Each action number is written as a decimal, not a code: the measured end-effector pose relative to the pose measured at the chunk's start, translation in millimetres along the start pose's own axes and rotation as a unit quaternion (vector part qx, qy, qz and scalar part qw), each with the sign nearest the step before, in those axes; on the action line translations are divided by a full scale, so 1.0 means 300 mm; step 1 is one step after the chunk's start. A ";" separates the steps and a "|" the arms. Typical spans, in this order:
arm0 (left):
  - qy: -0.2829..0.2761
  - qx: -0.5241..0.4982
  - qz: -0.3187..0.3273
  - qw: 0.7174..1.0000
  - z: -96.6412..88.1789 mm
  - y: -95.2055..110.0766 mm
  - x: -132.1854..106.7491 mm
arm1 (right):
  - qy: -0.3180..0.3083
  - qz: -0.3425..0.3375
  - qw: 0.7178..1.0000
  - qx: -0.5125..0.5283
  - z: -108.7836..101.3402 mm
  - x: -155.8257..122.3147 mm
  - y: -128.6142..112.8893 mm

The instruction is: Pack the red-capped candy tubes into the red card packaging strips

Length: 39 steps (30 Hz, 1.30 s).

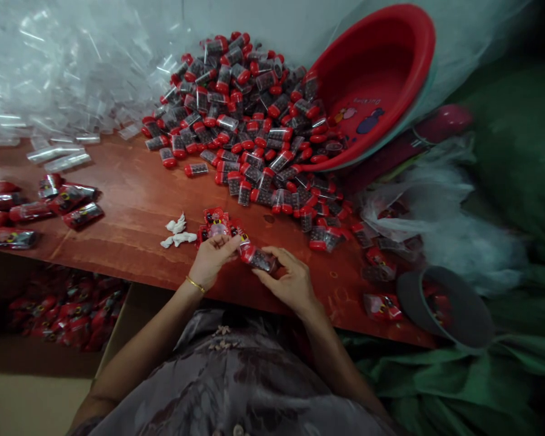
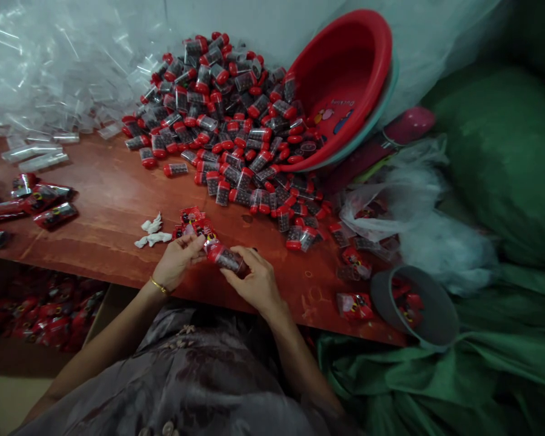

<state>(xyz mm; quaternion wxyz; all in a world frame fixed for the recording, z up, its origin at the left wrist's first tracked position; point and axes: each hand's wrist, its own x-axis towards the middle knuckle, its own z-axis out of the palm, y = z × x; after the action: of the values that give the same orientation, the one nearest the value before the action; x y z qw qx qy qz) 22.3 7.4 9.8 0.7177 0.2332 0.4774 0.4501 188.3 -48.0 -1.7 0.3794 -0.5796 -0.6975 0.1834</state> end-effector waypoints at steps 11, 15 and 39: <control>-0.014 -0.041 0.059 0.997 0.021 -0.073 -0.020 | 0.067 0.005 0.997 -0.041 0.052 0.006 -0.034; -0.005 -0.059 0.046 0.997 0.033 -0.068 -0.025 | 0.055 -0.018 0.998 -0.032 0.061 0.003 -0.050; -0.002 -0.077 0.072 0.994 0.034 -0.043 -0.019 | 0.097 -0.065 0.993 0.003 0.149 0.019 -0.068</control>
<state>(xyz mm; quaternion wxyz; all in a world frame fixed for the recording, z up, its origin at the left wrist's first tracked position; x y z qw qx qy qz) 36.2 -2.8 7.2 0.7003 0.2123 0.4215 0.5356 141.3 -39.8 -14.4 0.4579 -0.5467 -0.6934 0.1035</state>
